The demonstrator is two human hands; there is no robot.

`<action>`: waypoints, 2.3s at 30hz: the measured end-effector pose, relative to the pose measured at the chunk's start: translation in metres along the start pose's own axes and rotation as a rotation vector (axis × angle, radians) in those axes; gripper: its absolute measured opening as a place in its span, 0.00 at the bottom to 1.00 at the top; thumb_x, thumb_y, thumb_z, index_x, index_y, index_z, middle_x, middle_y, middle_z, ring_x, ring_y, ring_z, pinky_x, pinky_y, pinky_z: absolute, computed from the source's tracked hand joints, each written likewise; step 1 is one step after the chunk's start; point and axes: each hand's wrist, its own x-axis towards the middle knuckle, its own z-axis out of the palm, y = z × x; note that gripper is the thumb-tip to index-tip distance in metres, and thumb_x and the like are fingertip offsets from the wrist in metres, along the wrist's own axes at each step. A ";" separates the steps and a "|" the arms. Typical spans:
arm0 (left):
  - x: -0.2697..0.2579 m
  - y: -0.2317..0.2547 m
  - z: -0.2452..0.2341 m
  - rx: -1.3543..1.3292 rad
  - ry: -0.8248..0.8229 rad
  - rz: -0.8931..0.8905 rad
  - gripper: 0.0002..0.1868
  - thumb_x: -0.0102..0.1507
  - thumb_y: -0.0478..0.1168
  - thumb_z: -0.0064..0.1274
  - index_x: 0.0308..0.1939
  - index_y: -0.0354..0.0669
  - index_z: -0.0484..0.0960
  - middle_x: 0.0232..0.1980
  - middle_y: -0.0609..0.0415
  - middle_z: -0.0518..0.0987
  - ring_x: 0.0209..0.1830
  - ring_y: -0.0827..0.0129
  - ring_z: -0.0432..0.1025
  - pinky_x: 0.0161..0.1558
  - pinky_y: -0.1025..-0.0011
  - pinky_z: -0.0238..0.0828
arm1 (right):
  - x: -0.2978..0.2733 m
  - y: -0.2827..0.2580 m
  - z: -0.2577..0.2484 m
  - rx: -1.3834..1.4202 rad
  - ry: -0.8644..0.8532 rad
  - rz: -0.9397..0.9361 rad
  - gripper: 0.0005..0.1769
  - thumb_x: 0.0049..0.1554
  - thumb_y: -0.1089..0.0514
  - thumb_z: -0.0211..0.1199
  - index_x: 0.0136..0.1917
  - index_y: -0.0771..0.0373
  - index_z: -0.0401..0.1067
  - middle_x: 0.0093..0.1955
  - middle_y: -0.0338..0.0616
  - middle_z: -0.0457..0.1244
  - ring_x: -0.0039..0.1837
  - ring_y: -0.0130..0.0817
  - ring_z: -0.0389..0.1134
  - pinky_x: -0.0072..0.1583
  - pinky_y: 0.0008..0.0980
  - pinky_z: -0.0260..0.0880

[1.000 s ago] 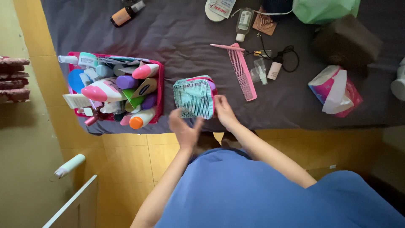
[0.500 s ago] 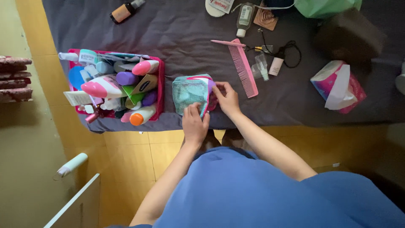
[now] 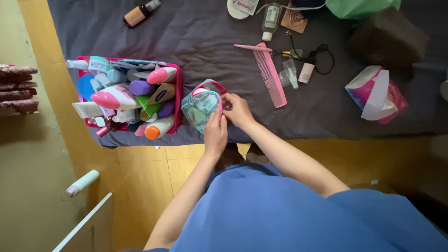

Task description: Gather various skincare and makeup products from a shelf and organize them on a bed, placing some into a smaller pouch.

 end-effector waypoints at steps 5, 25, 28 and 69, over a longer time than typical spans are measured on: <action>0.006 -0.002 -0.001 -0.105 0.045 -0.075 0.22 0.72 0.38 0.41 0.70 0.38 0.71 0.58 0.40 0.79 0.57 0.51 0.75 0.58 0.61 0.70 | 0.019 0.041 -0.002 0.046 -0.124 0.064 0.19 0.52 0.60 0.72 0.57 0.62 0.75 0.48 0.40 0.70 0.48 0.25 0.71 0.51 0.28 0.74; 0.000 -0.016 -0.008 -0.531 0.271 -0.192 0.19 0.72 0.33 0.39 0.66 0.30 0.72 0.61 0.50 0.75 0.61 0.70 0.68 0.64 0.73 0.63 | 0.022 -0.034 -0.034 -0.415 -0.058 -0.094 0.34 0.44 0.46 0.73 0.60 0.63 0.71 0.63 0.57 0.62 0.60 0.53 0.68 0.61 0.45 0.68; 0.018 -0.009 -0.004 -0.728 0.264 -0.200 0.20 0.70 0.32 0.38 0.65 0.30 0.72 0.61 0.52 0.76 0.62 0.71 0.68 0.65 0.74 0.62 | 0.023 -0.024 -0.060 -0.438 0.072 -0.070 0.24 0.52 0.50 0.66 0.58 0.66 0.72 0.61 0.60 0.62 0.59 0.57 0.68 0.61 0.49 0.68; 0.094 0.017 0.033 0.339 -0.110 -0.261 0.44 0.49 0.39 0.68 0.69 0.43 0.67 0.54 0.36 0.78 0.50 0.40 0.77 0.51 0.52 0.74 | -0.002 -0.100 -0.113 -0.619 -0.015 -0.106 0.23 0.56 0.53 0.65 0.61 0.65 0.66 0.47 0.63 0.69 0.53 0.56 0.72 0.55 0.52 0.70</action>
